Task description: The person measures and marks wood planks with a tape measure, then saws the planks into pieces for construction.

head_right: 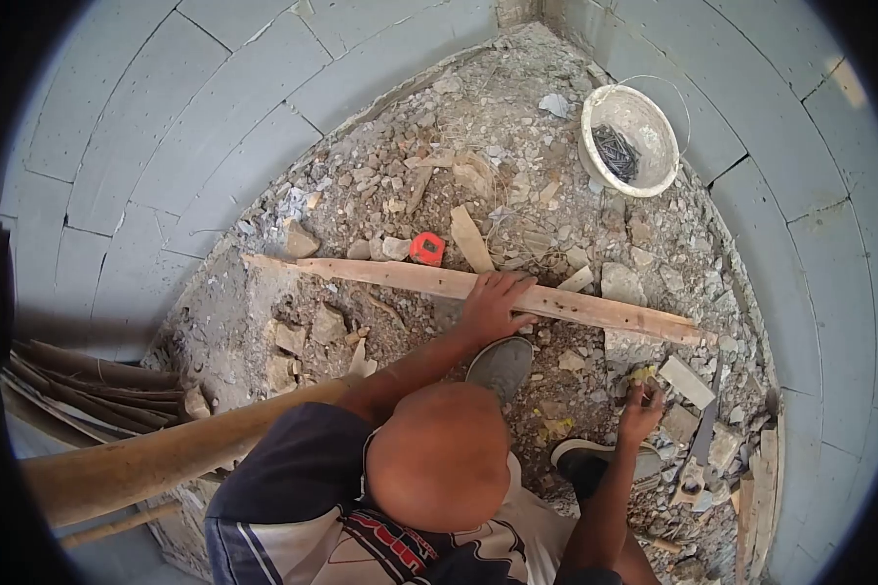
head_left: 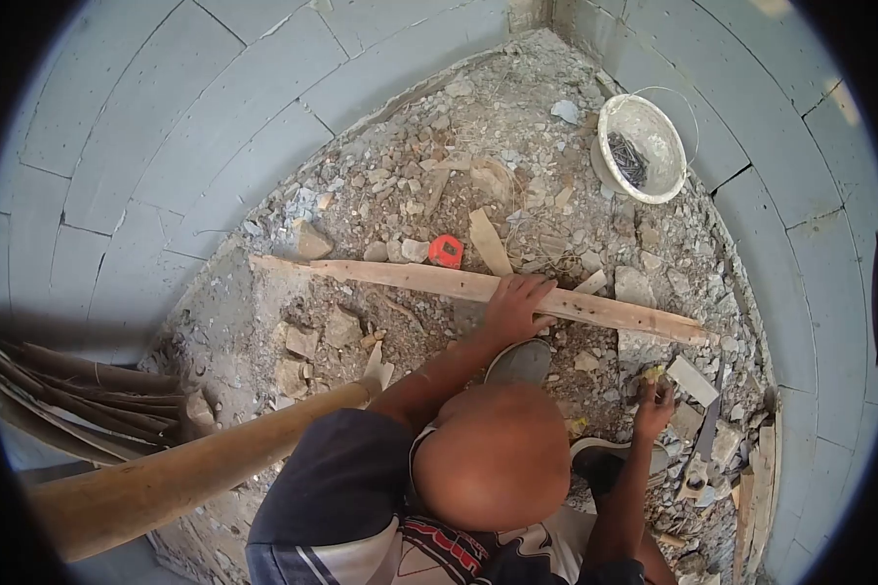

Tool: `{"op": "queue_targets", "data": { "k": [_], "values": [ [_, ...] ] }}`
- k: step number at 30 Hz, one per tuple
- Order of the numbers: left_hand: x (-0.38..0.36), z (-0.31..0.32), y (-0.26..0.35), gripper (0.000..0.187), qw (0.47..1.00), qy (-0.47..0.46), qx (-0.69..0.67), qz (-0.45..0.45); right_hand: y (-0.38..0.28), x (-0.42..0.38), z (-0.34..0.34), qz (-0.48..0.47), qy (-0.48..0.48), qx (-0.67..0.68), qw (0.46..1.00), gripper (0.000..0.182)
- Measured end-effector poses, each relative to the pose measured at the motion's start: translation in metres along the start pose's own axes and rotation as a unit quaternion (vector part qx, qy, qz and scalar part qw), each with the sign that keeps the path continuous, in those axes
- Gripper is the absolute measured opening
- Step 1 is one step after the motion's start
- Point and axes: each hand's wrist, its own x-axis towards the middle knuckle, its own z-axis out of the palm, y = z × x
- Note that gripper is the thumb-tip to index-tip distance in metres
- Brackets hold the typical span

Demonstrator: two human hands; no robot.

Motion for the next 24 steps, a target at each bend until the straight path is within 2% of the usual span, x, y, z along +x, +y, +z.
{"op": "queue_targets", "data": {
  "k": [1, 3, 5, 6, 7, 8, 9, 10, 11, 12, 13, 14, 15, 16, 17, 19, 20, 22, 23, 24],
  "values": [
    [0.005, -0.007, -0.004, 0.072, 1.000, -0.003, -0.001, -0.001, -0.012, -0.003, 0.007, -0.023, 0.021, 0.021, 0.999, 0.038],
    [0.016, -0.026, -0.027, 0.067, 0.991, 0.090, -0.055, -0.077, -0.021, -0.008, 0.019, -0.050, 0.055, 0.078, 0.994, 0.037],
    [0.019, -0.051, -0.078, 0.057, 0.981, 0.111, 0.036, -0.152, -0.031, -0.018, 0.031, -0.021, 0.051, 0.112, 0.992, 0.035],
    [0.019, -0.063, -0.093, 0.052, 0.957, 0.066, 0.129, -0.250, -0.037, -0.024, 0.035, 0.000, 0.042, 0.147, 0.988, 0.033],
    [0.019, -0.073, -0.105, 0.051, 0.935, 0.017, 0.222, -0.276, -0.040, -0.029, 0.038, -0.010, 0.035, 0.112, 0.993, 0.030],
    [0.020, -0.079, -0.117, 0.057, 0.915, -0.075, 0.267, -0.292, -0.043, -0.034, 0.041, -0.022, 0.028, 0.074, 0.997, 0.028],
    [0.032, -0.086, -0.114, 0.076, 0.869, -0.200, 0.308, -0.331, -0.051, -0.038, 0.045, -0.021, 0.018, 0.076, 0.997, 0.026],
    [0.033, -0.085, -0.114, 0.080, 0.864, -0.217, 0.330, -0.312, -0.058, -0.042, 0.051, -0.021, 0.008, 0.081, 0.996, 0.025],
    [0.040, -0.087, -0.108, 0.079, 0.854, -0.238, 0.327, -0.329, -0.054, -0.043, 0.060, -0.031, 0.008, 0.101, 0.994, 0.023],
    [0.043, -0.087, -0.108, 0.077, 0.852, -0.237, 0.322, -0.339, -0.051, -0.043, 0.068, -0.040, 0.008, 0.124, 0.991, 0.022],
    [0.033, -0.074, -0.125, 0.072, 0.859, -0.202, 0.347, -0.317, -0.059, -0.044, 0.071, -0.051, 0.003, 0.104, 0.993, 0.023],
    [0.036, -0.073, -0.125, 0.072, 0.865, -0.209, 0.338, -0.306, -0.070, -0.044, 0.071, -0.062, -0.003, 0.084, 0.995, 0.024],
    [0.042, -0.075, -0.122, 0.066, 0.861, -0.223, 0.308, -0.338, -0.079, -0.043, 0.071, -0.058, 0.008, 0.076, 0.995, 0.024],
    [0.045, -0.076, -0.121, 0.061, 0.853, -0.235, 0.280, -0.373, -0.088, -0.041, 0.072, -0.095, -0.011, 0.049, 0.994, 0.021],
    [0.041, -0.074, -0.124, 0.061, 0.855, -0.237, 0.278, -0.369, -0.097, -0.039, 0.074, -0.131, -0.033, 0.024, 0.991, 0.019],
    [0.032, -0.072, -0.132, 0.053, 0.900, -0.135, 0.219, -0.353, -0.110, -0.035, 0.081, -0.154, -0.046, 0.044, 0.986, 0.018],
    [0.026, -0.074, -0.141, 0.053, 0.902, -0.137, 0.219, -0.347, -0.115, -0.035, 0.085, -0.178, -0.063, 0.063, 0.980, 0.017],
    [0.017, -0.075, -0.152, 0.048, 0.944, 0.063, 0.107, -0.305, -0.126, -0.036, 0.092, -0.168, -0.076, 0.072, 0.980, 0.019],
    [0.019, -0.079, -0.141, 0.048, 0.947, 0.059, 0.103, -0.300, -0.137, -0.037, 0.096, -0.198, -0.092, 0.067, 0.974, 0.020],
    [0.019, -0.088, -0.131, 0.046, 0.928, 0.110, -0.062, -0.350, -0.148, -0.041, 0.099, -0.227, -0.106, 0.061, 0.966, 0.021]
  ]
}}
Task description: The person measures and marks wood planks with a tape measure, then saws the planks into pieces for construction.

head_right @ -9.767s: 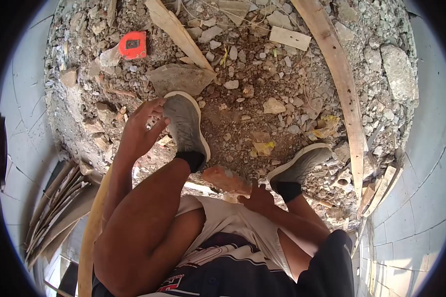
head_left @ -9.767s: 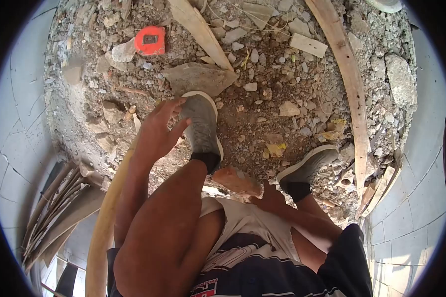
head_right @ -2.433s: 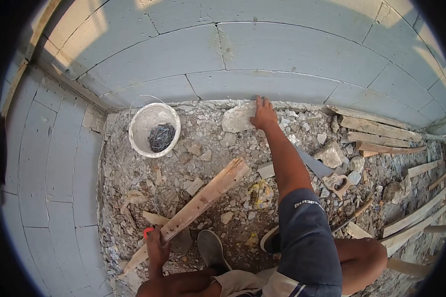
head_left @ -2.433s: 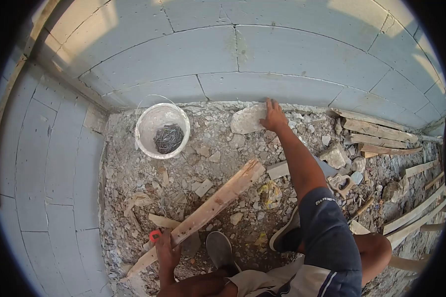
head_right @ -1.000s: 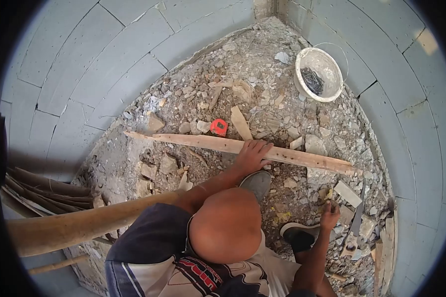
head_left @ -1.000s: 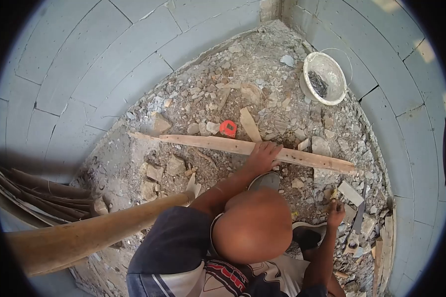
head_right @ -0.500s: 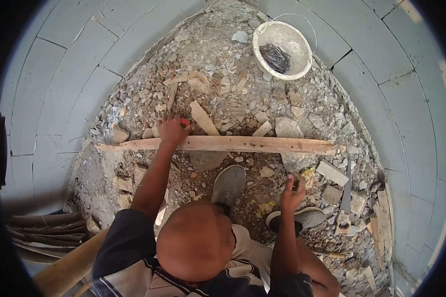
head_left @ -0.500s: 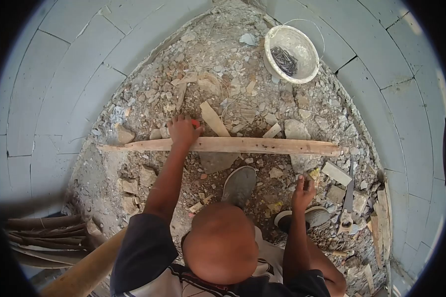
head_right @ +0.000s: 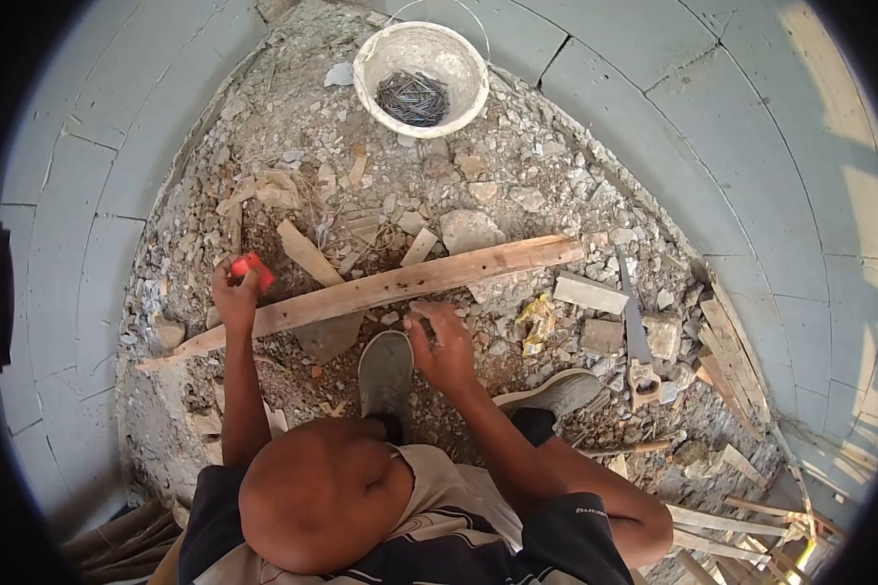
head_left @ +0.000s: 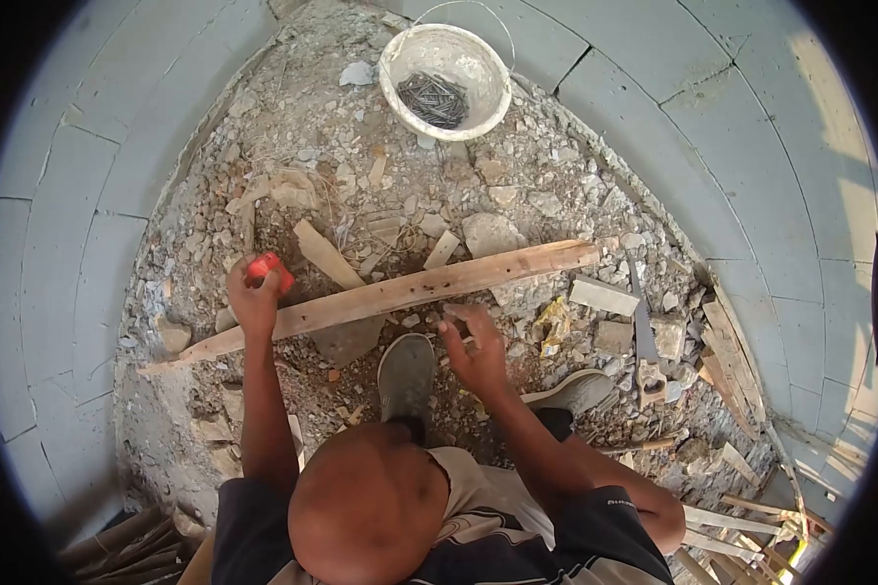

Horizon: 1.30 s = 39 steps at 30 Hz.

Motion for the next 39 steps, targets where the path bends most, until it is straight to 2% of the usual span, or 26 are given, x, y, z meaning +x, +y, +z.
{"op": "queue_targets", "data": {
  "k": [1, 2, 4, 6, 8, 9, 10, 11, 12, 14, 15, 16, 17, 19, 20, 22, 23, 25, 27, 28, 30, 32, 36, 37, 38, 39],
  "values": [
    [-0.005, -0.009, 0.015, 0.043, 0.984, -0.008, -0.167, -0.069, -0.010, 0.001, 0.006, -0.013, -0.017, 0.008, 1.000, 0.025],
    [-0.013, -0.017, 0.040, 0.043, 0.983, -0.016, -0.172, -0.064, -0.020, 0.003, 0.011, -0.027, -0.034, 0.014, 0.999, 0.030],
    [-0.046, -0.026, 0.090, 0.035, 0.918, -0.152, -0.336, -0.145, -0.050, 0.008, 0.020, -0.056, -0.076, 0.027, 0.995, 0.038],
    [-0.073, -0.011, 0.098, 0.031, 0.901, -0.283, -0.310, -0.112, -0.066, 0.008, 0.029, -0.057, -0.101, 0.046, 0.992, 0.042],
    [-0.100, 0.009, 0.106, 0.033, 0.871, -0.387, -0.264, -0.146, -0.065, 0.003, 0.030, -0.057, -0.125, 0.068, 0.988, 0.046],
    [-0.110, 0.014, 0.114, 0.033, 0.871, -0.391, -0.262, -0.142, -0.056, -0.003, 0.028, 0.011, -0.147, 0.081, 0.986, 0.048],
    [-0.119, 0.020, 0.121, 0.036, 0.866, -0.412, -0.219, -0.179, -0.046, -0.009, 0.026, 0.081, -0.169, 0.092, 0.978, 0.049],
    [-0.125, 0.024, 0.126, 0.038, 0.858, -0.431, -0.176, -0.216, -0.037, -0.014, 0.023, 0.083, -0.164, 0.091, 0.979, 0.049],
    [-0.131, 0.030, 0.125, 0.038, 0.856, -0.436, -0.176, -0.213, -0.027, -0.018, 0.020, 0.114, -0.149, 0.132, 0.973, 0.048],
    [-0.140, 0.039, 0.125, 0.049, 0.852, -0.463, -0.221, -0.104, -0.016, -0.030, 0.016, 0.147, -0.132, 0.173, 0.965, 0.047],
    [-0.140, 0.042, 0.126, 0.049, 0.852, -0.464, -0.219, -0.101, -0.012, -0.036, 0.015, 0.196, -0.100, 0.247, 0.944, 0.041],
    [-0.136, 0.043, 0.135, 0.055, 0.862, -0.469, -0.189, 0.022, -0.012, -0.036, 0.013, 0.242, -0.066, 0.320, 0.914, 0.036],
    [-0.133, 0.044, 0.141, 0.062, 0.859, -0.466, -0.157, 0.145, -0.010, -0.036, 0.009, 0.241, -0.064, 0.321, 0.914, 0.036],
    [-0.126, 0.047, 0.144, 0.066, 0.846, -0.498, -0.112, 0.153, -0.007, -0.033, -0.004, 0.319, -0.092, 0.373, 0.866, 0.025],
    [-0.126, 0.047, 0.144, 0.071, 0.831, -0.529, -0.067, 0.159, -0.006, -0.030, -0.012, 0.322, -0.091, 0.370, 0.867, 0.025],
    [-0.129, 0.046, 0.148, 0.070, 0.847, -0.502, -0.036, 0.174, -0.002, -0.020, -0.032, 0.385, -0.186, 0.281, 0.859, 0.020],
    [-0.130, 0.046, 0.150, 0.069, 0.860, -0.473, -0.001, 0.190, 0.004, -0.019, -0.037, 0.388, -0.184, 0.275, 0.860, 0.020],
    [-0.134, 0.044, 0.148, 0.065, 0.878, -0.444, -0.003, 0.181, 0.015, -0.015, -0.043, 0.284, -0.223, 0.246, 0.899, 0.016],
    [-0.127, 0.035, 0.144, 0.060, 0.894, -0.415, 0.001, 0.170, 0.024, -0.006, -0.064, 0.299, -0.216, 0.262, 0.892, 0.014],
    [-0.120, 0.026, 0.144, 0.055, 0.914, -0.371, 0.050, 0.157, 0.028, 0.000, -0.079, 0.313, -0.209, 0.280, 0.883, 0.013],
    [-0.104, 0.009, 0.137, 0.048, 0.942, -0.290, 0.131, 0.110, 0.040, 0.020, -0.109, 0.354, -0.126, 0.298, 0.877, 0.014],
    [-0.087, -0.011, 0.122, 0.044, 0.953, -0.222, 0.198, 0.052, 0.063, 0.045, -0.141, 0.382, 0.005, 0.332, 0.863, 0.014],
    [-0.062, -0.067, 0.054, 0.040, 0.946, -0.135, 0.293, 0.013, 0.120, 0.081, -0.193, 0.393, 0.202, 0.245, 0.863, 0.019],
    [-0.060, -0.083, 0.038, 0.038, 0.943, -0.110, 0.313, 0.018, 0.137, 0.083, -0.198, 0.393, 0.216, 0.232, 0.863, 0.019],
    [-0.055, -0.111, 0.016, 0.038, 0.944, -0.150, 0.295, 0.008, 0.145, 0.085, -0.195, 0.396, 0.216, 0.229, 0.862, 0.019],
    [-0.057, -0.118, 0.004, 0.037, 0.944, -0.141, 0.298, -0.004, 0.148, 0.086, -0.188, 0.378, 0.214, 0.213, 0.875, 0.019]
  ]
}}
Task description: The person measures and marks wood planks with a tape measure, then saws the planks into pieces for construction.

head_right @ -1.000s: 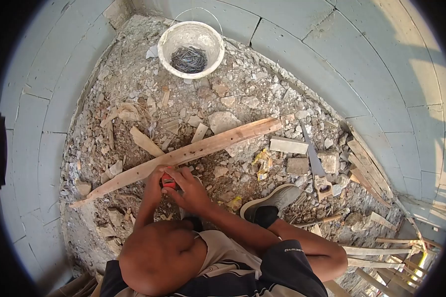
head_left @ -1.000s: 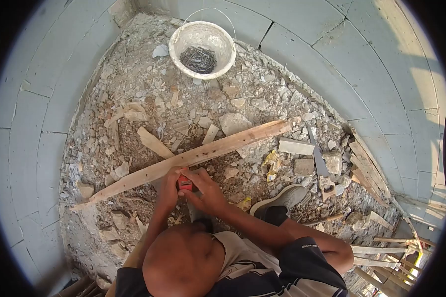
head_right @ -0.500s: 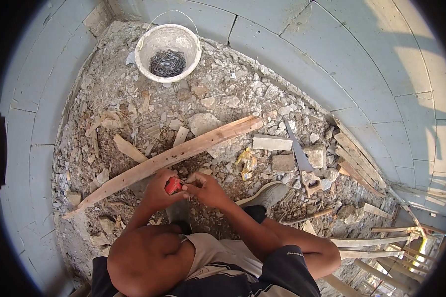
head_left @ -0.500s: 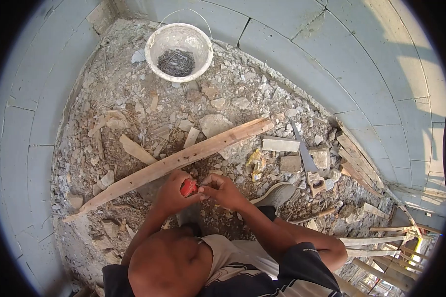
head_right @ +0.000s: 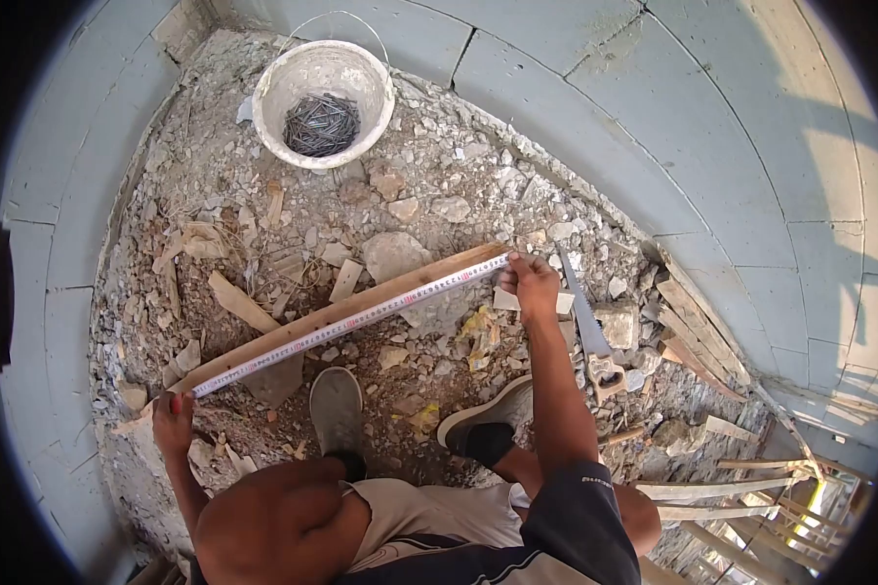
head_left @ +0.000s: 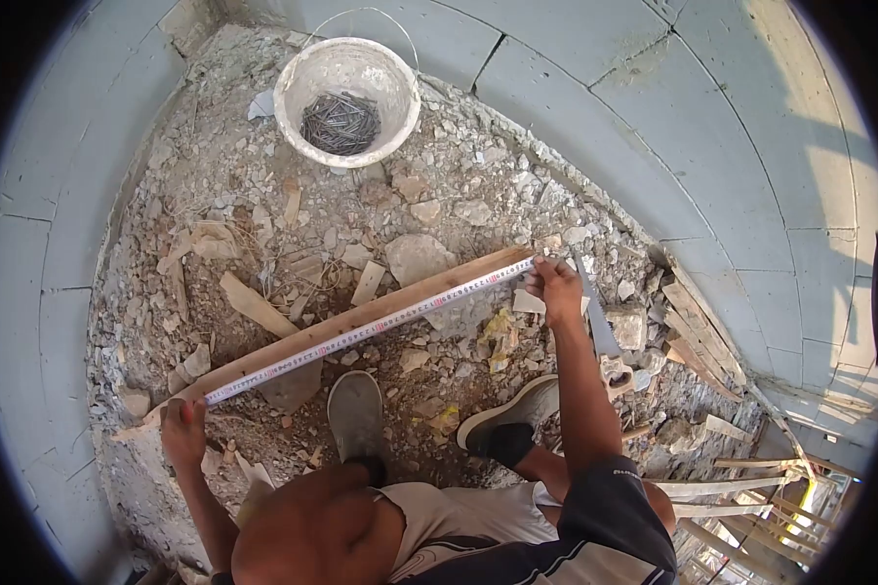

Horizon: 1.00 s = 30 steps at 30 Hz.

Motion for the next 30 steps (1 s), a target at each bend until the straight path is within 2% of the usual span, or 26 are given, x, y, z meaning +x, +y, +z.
{"op": "queue_targets", "data": {
  "k": [2, 11, 15, 17, 19, 21, 26, 30],
  "values": [
    [-0.002, 0.003, 0.000, 0.036, 1.000, 0.004, 0.001, -0.018, 0.004, -0.007, 0.015, -0.051, 0.009, -0.020, 0.998, 0.019],
    [0.002, 0.020, 0.029, 0.035, 0.998, 0.036, -0.026, -0.033, 0.018, -0.003, 0.016, -0.061, 0.055, -0.041, 0.996, 0.017],
    [0.012, 0.006, 0.026, 0.037, 0.998, 0.021, 0.028, -0.051, 0.003, -0.004, 0.019, -0.053, 0.083, -0.052, 0.994, 0.016],
    [0.015, 0.002, 0.023, 0.040, 0.995, -0.042, 0.040, -0.081, 0.008, 0.002, 0.019, -0.039, 0.074, -0.060, 0.995, 0.016],
    [0.016, 0.003, 0.023, 0.042, 0.993, -0.052, 0.020, -0.102, 0.012, 0.006, 0.017, -0.054, 0.083, -0.078, 0.992, 0.016],
    [0.017, 0.013, 0.020, 0.045, 0.990, -0.036, 0.098, -0.092, 0.024, 0.017, 0.008, -0.052, 0.091, -0.074, 0.992, 0.014],
    [0.019, 0.006, 0.029, 0.045, 0.981, -0.034, 0.113, -0.156, 0.042, 0.046, -0.017, -0.048, 0.052, -0.081, 0.994, 0.017],
    [0.023, 0.007, 0.022, 0.045, 0.982, -0.080, 0.070, -0.157, 0.043, 0.051, -0.021, -0.039, 0.038, -0.071, 0.996, 0.016]
  ]
}}
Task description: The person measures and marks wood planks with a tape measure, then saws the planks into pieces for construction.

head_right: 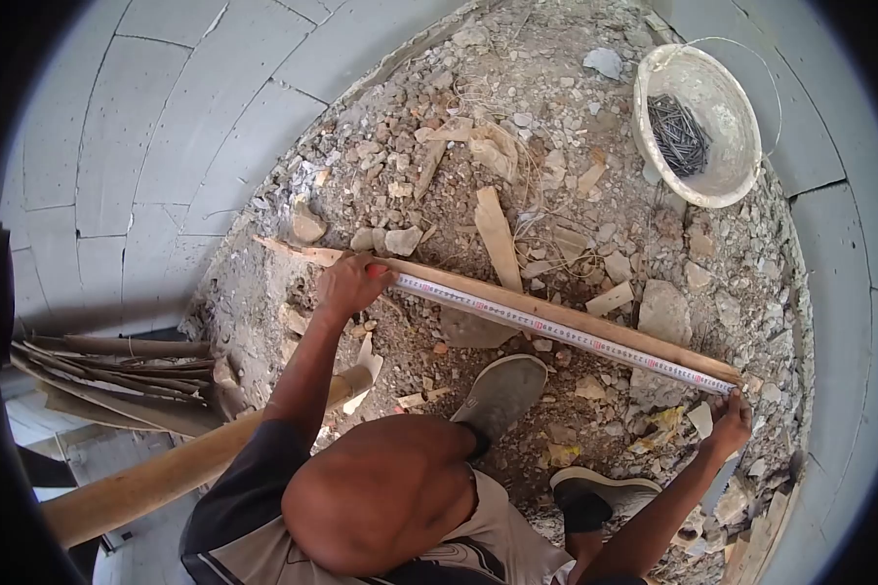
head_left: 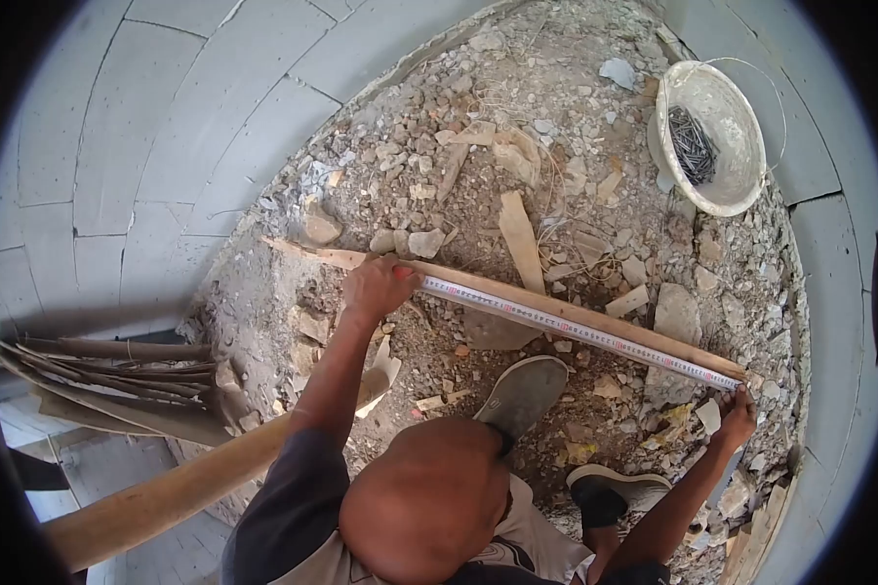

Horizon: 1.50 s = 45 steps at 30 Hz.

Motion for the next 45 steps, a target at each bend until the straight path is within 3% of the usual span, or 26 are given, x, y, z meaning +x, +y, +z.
{"op": "queue_targets", "data": {
  "k": [8, 14, 35, 39, 45],
  "values": [
    [0.015, -0.007, -0.019, 0.046, 0.998, -0.058, 0.023, -0.009, 0.003, 0.010, -0.007, 0.010, -0.022, 0.019, 1.000, 0.014],
    [0.017, -0.014, -0.043, 0.049, 0.997, -0.041, 0.014, -0.063, -0.007, 0.002, 0.001, 0.021, 0.006, 0.000, 1.000, 0.017],
    [0.025, -0.013, -0.035, 0.048, 0.995, -0.051, 0.033, -0.074, -0.015, -0.010, 0.006, 0.009, -0.009, 0.000, 1.000, 0.013],
    [0.018, -0.016, -0.031, 0.045, 0.998, -0.012, 0.018, -0.057, -0.014, -0.017, 0.012, 0.005, 0.015, 0.007, 1.000, 0.010],
    [0.040, 0.014, -0.068, 0.039, 0.993, 0.056, 0.020, 0.103, -0.016, -0.035, 0.026, -0.025, 0.027, 0.058, 0.998, 0.012]
  ]
}}
